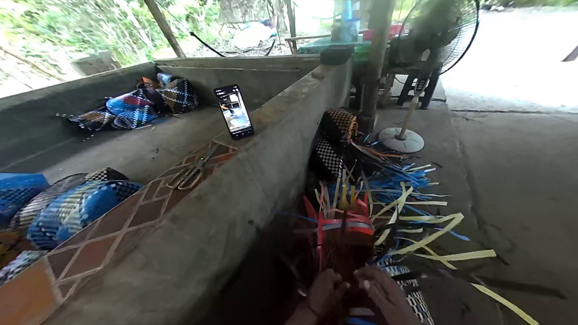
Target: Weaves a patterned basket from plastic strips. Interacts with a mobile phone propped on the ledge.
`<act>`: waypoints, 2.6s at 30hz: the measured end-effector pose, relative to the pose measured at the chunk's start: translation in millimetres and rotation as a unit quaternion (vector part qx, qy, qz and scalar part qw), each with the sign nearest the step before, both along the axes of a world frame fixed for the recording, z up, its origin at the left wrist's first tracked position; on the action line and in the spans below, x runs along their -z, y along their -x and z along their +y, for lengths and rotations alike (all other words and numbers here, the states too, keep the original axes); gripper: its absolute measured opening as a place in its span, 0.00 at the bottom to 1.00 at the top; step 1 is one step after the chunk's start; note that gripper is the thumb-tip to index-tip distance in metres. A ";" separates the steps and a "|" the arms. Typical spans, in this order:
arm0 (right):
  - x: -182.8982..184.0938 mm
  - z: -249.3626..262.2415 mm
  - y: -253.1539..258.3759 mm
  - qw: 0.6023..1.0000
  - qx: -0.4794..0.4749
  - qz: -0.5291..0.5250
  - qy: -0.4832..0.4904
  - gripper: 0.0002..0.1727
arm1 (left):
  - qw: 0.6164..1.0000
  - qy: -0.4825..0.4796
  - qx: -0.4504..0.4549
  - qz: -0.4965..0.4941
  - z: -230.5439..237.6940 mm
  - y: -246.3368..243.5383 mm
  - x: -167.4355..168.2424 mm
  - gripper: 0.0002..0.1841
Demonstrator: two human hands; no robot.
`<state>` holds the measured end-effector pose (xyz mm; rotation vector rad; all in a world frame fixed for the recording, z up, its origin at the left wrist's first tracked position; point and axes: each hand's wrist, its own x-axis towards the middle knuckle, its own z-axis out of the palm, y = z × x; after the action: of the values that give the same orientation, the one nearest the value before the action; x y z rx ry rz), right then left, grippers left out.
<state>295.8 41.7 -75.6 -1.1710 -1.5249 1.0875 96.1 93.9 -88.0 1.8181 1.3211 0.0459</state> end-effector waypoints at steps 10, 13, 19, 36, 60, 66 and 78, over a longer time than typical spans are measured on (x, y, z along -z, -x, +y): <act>-0.6 13.3 16.9 0.903 -0.247 -0.227 0.268 0.23 | 0.990 -0.045 0.108 -0.084 -0.9 14.4 -10.2 0.16; -16.3 14.7 15.7 0.919 -0.208 -0.235 0.239 0.17 | 0.987 -0.036 0.130 -0.088 0.7 19.1 -15.1 0.16; -20.2 35.5 17.2 0.956 -0.095 -0.216 0.174 0.17 | 0.974 -0.056 0.148 -0.159 -4.7 20.4 -7.5 0.19; 19.1 33.0 -30.5 0.892 -0.023 -0.452 0.010 0.15 | 0.991 -0.094 0.075 -0.058 -10.8 -3.4 -4.9 0.18; 55.9 -2.1 -8.4 0.963 -0.029 -0.200 -0.180 0.08 | 0.986 -0.003 0.058 -0.155 5.2 -1.5 12.8 0.20; 33.5 17.8 13.6 0.974 0.032 -0.209 -0.085 0.09 | 0.992 -0.018 0.127 -0.009 4.5 -14.3 -13.8 0.18; 9.4 12.5 4.3 0.971 0.106 -0.021 0.213 0.22 | 0.981 -0.040 0.087 -0.171 3.5 -16.8 2.4 0.21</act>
<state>291.5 54.2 -85.1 -1.6173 -1.1919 1.2838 112.9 97.5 -90.4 1.8871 0.9285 0.3065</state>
